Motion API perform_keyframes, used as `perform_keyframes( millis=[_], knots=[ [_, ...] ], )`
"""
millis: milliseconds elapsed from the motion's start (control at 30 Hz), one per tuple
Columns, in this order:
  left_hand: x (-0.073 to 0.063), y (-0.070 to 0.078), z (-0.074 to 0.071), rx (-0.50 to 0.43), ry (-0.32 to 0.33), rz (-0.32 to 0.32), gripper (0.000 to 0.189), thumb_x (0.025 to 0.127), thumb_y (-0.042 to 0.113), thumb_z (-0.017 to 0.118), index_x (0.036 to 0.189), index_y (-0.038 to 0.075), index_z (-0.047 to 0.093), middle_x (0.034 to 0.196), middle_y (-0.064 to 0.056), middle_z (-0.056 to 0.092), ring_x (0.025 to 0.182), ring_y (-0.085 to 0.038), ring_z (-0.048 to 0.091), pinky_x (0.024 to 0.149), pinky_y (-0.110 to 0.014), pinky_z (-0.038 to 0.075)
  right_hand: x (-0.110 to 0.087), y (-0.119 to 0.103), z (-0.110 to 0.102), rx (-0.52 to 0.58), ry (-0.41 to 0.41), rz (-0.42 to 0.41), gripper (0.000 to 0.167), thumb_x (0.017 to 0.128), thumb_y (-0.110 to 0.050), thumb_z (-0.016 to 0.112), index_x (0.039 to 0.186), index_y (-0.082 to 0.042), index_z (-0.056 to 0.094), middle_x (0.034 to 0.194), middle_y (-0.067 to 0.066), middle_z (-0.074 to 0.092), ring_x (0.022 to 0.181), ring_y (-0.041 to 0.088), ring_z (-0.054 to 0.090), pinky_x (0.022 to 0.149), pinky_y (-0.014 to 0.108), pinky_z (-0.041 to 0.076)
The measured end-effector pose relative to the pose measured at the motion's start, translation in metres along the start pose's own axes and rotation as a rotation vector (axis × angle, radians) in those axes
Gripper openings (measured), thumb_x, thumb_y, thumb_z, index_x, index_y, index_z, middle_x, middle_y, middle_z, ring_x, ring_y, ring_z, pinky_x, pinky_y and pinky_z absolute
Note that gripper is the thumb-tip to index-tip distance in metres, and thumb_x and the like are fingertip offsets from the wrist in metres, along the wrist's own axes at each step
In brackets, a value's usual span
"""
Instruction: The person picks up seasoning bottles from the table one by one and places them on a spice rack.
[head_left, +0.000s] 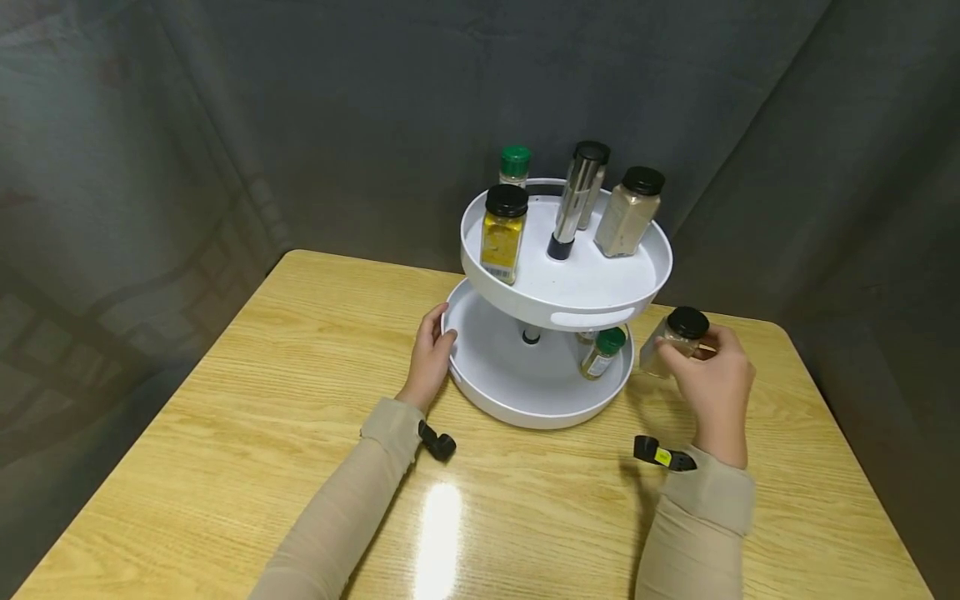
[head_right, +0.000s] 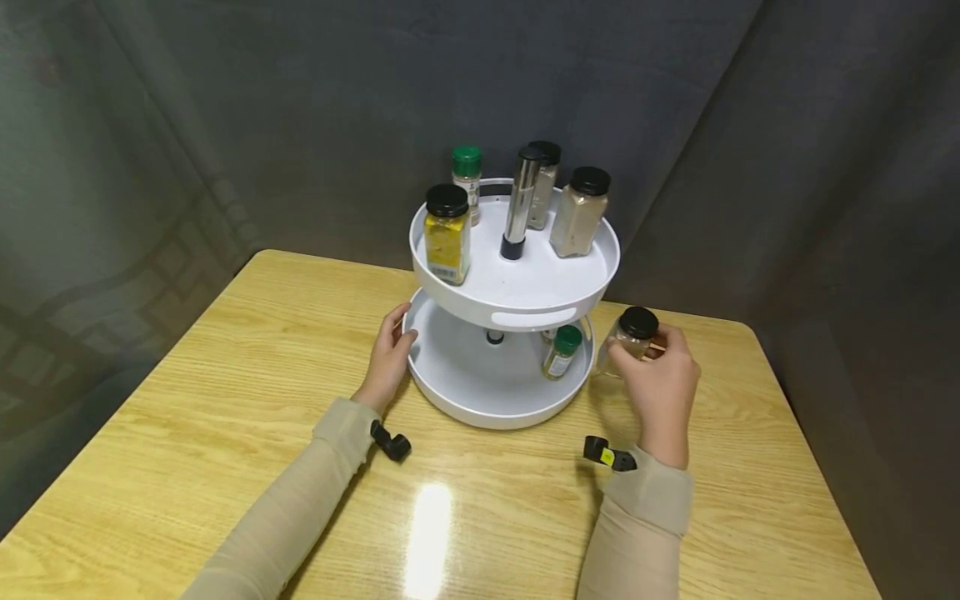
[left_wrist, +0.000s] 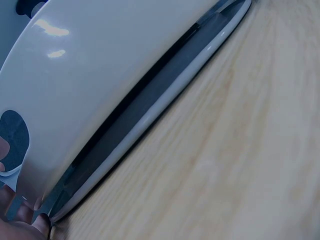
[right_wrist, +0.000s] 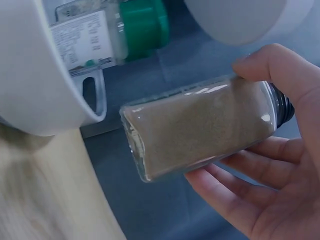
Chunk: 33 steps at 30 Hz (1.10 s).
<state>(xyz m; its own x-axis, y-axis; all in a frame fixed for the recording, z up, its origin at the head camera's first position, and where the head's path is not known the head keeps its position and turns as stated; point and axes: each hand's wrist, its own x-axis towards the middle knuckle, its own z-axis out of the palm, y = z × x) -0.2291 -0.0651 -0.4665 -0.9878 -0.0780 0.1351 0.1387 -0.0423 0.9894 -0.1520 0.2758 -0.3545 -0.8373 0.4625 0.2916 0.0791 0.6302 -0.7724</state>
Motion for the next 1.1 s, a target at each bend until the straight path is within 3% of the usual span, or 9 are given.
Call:
perform_keyframes(
  millis=[367,733,900,1100],
  knots=[
    [0.000,-0.001,0.000,0.002,-0.003,0.006,0.049,0.104,0.006,0.046,0.153,0.011,0.040,0.161,-0.007,0.034,0.146,-0.022,0.038,0.119,-0.032,0.035,-0.005,-0.015,-0.010,0.037,-0.033,-0.019,0.054,0.083,-0.028,0.081,0.124,0.002,0.062,0.117,0.014,0.066,0.084,-0.004,0.056,0.070,0.006,0.045],
    [0.001,0.000,0.000,-0.008,-0.002,0.003,0.049,0.104,0.005,0.046,0.153,0.010,0.040,0.160,-0.007,0.036,0.144,-0.021,0.040,0.117,-0.031,0.037,-0.008,-0.025,-0.010,0.013,-0.149,-0.042,0.051,0.084,-0.032,0.081,0.122,-0.002,0.064,0.115,0.013,0.066,0.086,0.008,0.054,0.063,0.014,0.045],
    [-0.001,0.005,0.000,-0.027,-0.019,0.014,0.050,0.104,0.003,0.045,0.153,0.007,0.038,0.160,-0.011,0.035,0.144,-0.026,0.040,0.118,-0.036,0.037,-0.011,-0.029,-0.011,0.015,-0.189,-0.084,0.046,0.084,-0.031,0.082,0.116,-0.002,0.066,0.106,0.009,0.067,0.081,0.006,0.057,0.063,0.016,0.047],
    [0.000,0.001,0.000,-0.017,-0.011,0.013,0.050,0.104,0.005,0.045,0.153,0.009,0.038,0.160,-0.009,0.035,0.144,-0.025,0.041,0.117,-0.036,0.038,-0.012,-0.033,-0.008,0.036,-0.269,-0.104,0.051,0.085,-0.032,0.082,0.121,0.000,0.064,0.111,0.015,0.067,0.080,0.006,0.059,0.064,0.015,0.049]
  ],
)
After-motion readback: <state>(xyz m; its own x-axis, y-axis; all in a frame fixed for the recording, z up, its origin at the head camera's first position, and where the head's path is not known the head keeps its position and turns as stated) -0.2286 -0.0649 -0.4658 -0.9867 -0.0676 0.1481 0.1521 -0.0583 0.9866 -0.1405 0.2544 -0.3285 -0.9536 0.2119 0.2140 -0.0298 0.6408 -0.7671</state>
